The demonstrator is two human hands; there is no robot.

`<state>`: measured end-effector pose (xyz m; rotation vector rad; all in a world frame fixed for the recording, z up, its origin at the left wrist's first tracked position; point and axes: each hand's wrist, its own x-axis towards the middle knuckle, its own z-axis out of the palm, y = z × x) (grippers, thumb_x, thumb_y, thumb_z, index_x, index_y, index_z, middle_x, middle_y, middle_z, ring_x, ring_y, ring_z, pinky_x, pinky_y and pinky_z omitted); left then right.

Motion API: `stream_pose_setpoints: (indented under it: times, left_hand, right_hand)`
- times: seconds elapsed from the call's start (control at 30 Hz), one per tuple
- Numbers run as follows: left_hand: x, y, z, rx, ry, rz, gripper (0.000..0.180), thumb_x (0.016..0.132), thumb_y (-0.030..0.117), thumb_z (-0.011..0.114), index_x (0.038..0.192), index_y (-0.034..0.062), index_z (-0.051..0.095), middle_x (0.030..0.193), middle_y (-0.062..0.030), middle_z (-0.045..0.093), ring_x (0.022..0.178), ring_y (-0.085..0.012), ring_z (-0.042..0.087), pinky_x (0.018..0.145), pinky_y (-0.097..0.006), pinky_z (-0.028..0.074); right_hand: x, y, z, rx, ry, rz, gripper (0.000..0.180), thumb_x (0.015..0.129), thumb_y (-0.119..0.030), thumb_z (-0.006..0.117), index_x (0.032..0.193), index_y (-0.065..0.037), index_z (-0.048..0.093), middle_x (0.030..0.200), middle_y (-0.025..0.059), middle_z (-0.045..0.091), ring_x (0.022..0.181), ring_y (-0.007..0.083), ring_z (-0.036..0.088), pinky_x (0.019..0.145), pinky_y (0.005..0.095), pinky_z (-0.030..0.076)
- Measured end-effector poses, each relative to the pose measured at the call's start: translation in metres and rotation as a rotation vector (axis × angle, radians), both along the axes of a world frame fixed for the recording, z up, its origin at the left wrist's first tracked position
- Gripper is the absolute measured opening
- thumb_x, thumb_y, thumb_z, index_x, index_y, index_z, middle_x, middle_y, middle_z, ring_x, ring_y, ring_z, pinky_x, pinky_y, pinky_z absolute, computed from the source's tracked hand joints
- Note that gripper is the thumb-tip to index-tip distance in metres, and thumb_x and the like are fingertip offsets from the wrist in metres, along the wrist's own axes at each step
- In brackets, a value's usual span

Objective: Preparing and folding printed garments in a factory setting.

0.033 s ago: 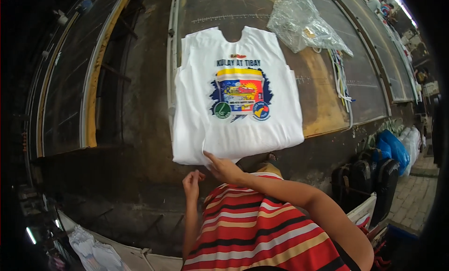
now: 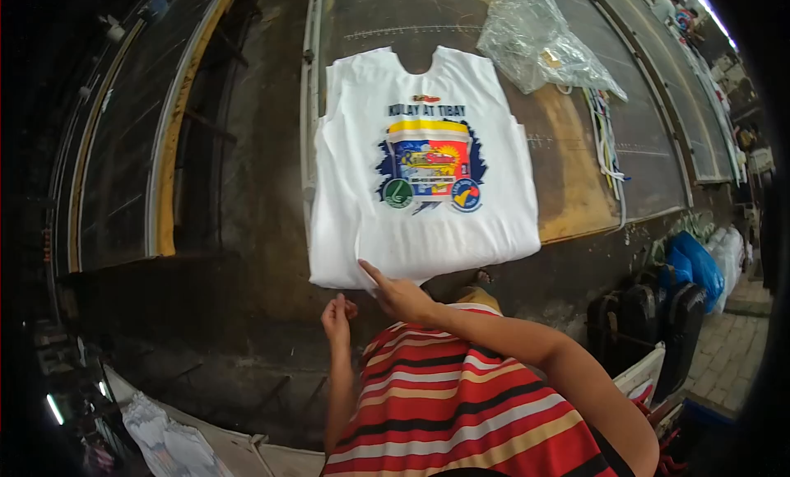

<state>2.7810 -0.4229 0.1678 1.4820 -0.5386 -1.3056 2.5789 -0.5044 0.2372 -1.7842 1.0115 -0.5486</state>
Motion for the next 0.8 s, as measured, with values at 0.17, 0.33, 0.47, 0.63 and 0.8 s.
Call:
stream_pose_setpoints:
  times: [0.17,0.33,0.47,0.63,0.8]
  left_hand:
    - [0.023,-0.022,-0.031,0.246,0.112,0.234,0.039,0.102,0.034,0.053,0.125,0.0030,0.058,0.112,-0.0083,0.066,0.101,-0.0213,0.066,0.083,-0.037,0.054]
    - [0.039,-0.022,-0.033,0.316,-0.119,0.121,0.026,0.100,0.028,0.059,0.103,0.0031,0.067,0.112,-0.0073,0.066,0.095,-0.0145,0.063,0.076,-0.033,0.051]
    - [0.041,-0.010,-0.029,0.252,-0.377,0.110,0.024,0.098,0.024,0.063,0.084,0.0043,0.062,0.094,-0.0038,0.066,0.082,-0.0104,0.060,0.071,-0.026,0.046]
    - [0.008,0.001,-0.001,-0.047,-0.515,0.288,0.025,0.096,0.016,0.065,0.078,0.0057,0.051,0.080,0.0011,0.050,0.077,-0.0085,0.050,0.072,-0.025,0.043]
    - [-0.016,0.011,0.028,-0.244,-0.047,-0.251,0.020,0.096,0.017,0.064,0.082,0.0058,0.055,0.090,-0.0005,0.058,0.083,-0.0090,0.054,0.073,-0.025,0.045]
  right_hand:
    - [0.000,-0.006,0.009,-0.317,0.199,0.236,0.097,0.079,-0.002,0.062,0.158,-0.014,0.006,0.093,0.0219,0.066,0.074,0.0393,0.066,0.062,0.0479,0.053]
    - [0.003,-0.004,0.015,-0.377,0.246,0.274,0.101,0.077,0.000,0.063,0.159,-0.018,0.007,0.092,0.0189,0.065,0.072,0.0368,0.067,0.062,0.0459,0.055]
    - [0.001,-0.003,0.020,-0.327,0.291,0.299,0.101,0.078,-0.001,0.063,0.159,-0.020,0.007,0.092,0.0174,0.065,0.074,0.0359,0.067,0.063,0.0450,0.056]
    - [0.005,0.001,0.015,-0.237,0.205,0.220,0.077,0.084,-0.003,0.061,0.152,-0.013,0.026,0.091,0.0177,0.065,0.077,0.0366,0.067,0.064,0.0445,0.054]
    - [0.010,0.006,-0.004,-0.153,-0.034,-0.005,0.035,0.091,-0.011,0.061,0.125,-0.003,0.058,0.085,0.0197,0.066,0.075,0.0409,0.065,0.066,0.0455,0.053]
